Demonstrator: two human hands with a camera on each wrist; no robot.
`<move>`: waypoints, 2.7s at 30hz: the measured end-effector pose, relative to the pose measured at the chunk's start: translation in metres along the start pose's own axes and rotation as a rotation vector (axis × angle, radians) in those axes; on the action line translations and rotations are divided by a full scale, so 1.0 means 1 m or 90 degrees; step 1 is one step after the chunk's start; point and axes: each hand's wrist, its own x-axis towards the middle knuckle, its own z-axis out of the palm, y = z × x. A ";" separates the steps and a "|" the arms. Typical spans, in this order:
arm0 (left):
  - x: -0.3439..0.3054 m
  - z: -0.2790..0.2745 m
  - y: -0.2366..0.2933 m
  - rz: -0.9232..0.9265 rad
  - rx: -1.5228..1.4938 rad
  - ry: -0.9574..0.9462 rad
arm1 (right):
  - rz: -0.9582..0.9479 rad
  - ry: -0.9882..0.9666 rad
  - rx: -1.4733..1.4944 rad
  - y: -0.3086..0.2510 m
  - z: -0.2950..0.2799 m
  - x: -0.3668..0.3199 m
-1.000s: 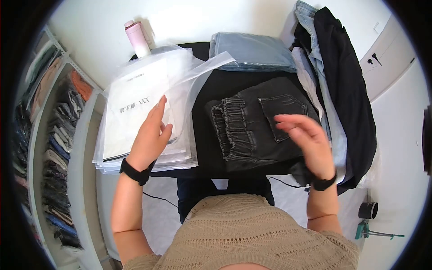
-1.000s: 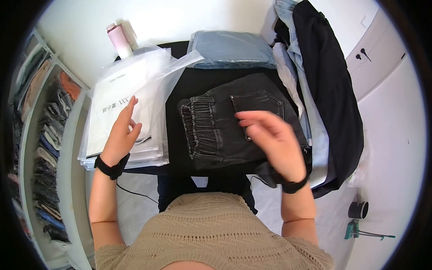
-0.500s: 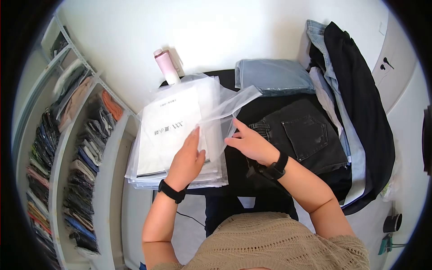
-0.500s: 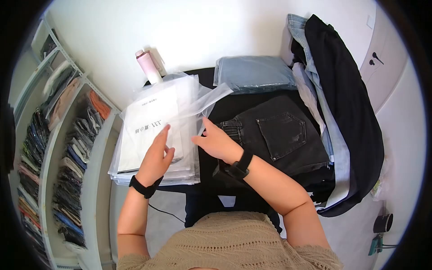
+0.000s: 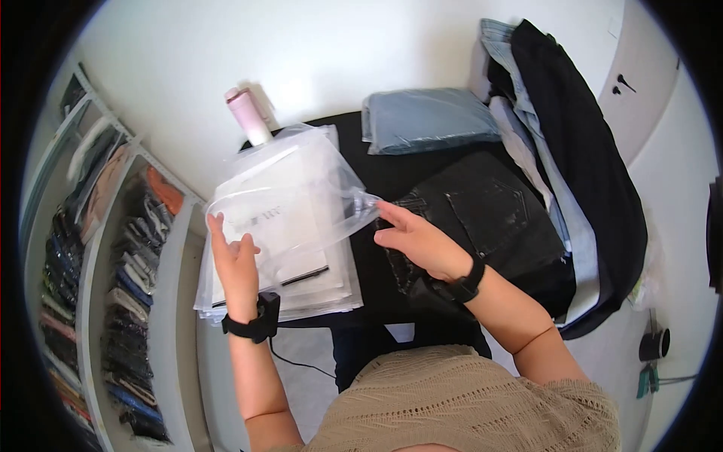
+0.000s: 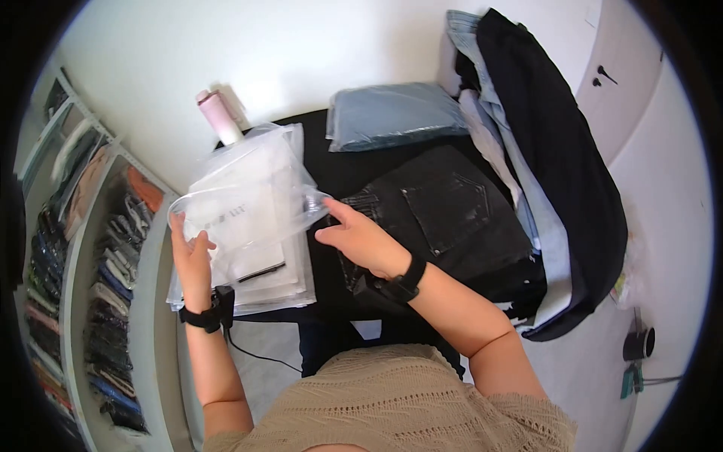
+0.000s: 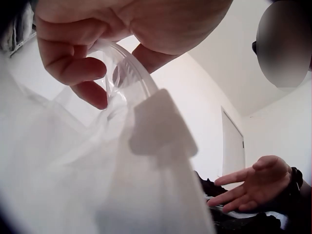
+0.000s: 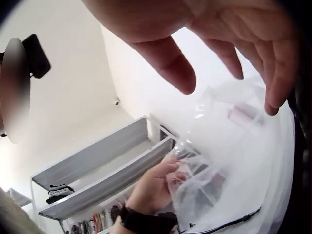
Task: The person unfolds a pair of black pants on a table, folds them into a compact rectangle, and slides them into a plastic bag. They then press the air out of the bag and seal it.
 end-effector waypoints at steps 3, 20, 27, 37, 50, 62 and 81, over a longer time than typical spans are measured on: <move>-0.012 0.006 0.009 -0.015 0.024 -0.031 | -0.075 -0.086 -0.061 -0.016 -0.017 -0.038; -0.038 0.038 -0.001 -0.006 -0.036 -0.108 | -0.214 0.238 -0.986 0.076 0.019 -0.068; -0.045 0.042 0.000 0.007 -0.013 -0.117 | -0.300 0.263 -0.896 0.072 -0.002 -0.064; -0.051 0.043 0.009 0.047 0.038 -0.212 | -0.279 -0.025 -0.603 -0.029 -0.065 -0.153; -0.085 0.102 0.066 0.416 0.069 -0.777 | -0.245 -0.051 -0.211 0.009 -0.117 -0.213; -0.099 0.156 0.037 0.383 -0.126 -0.877 | -0.005 0.481 -0.187 0.044 -0.176 -0.228; -0.110 0.152 0.036 0.358 -0.102 -0.767 | -0.122 0.577 -0.604 0.032 -0.159 -0.198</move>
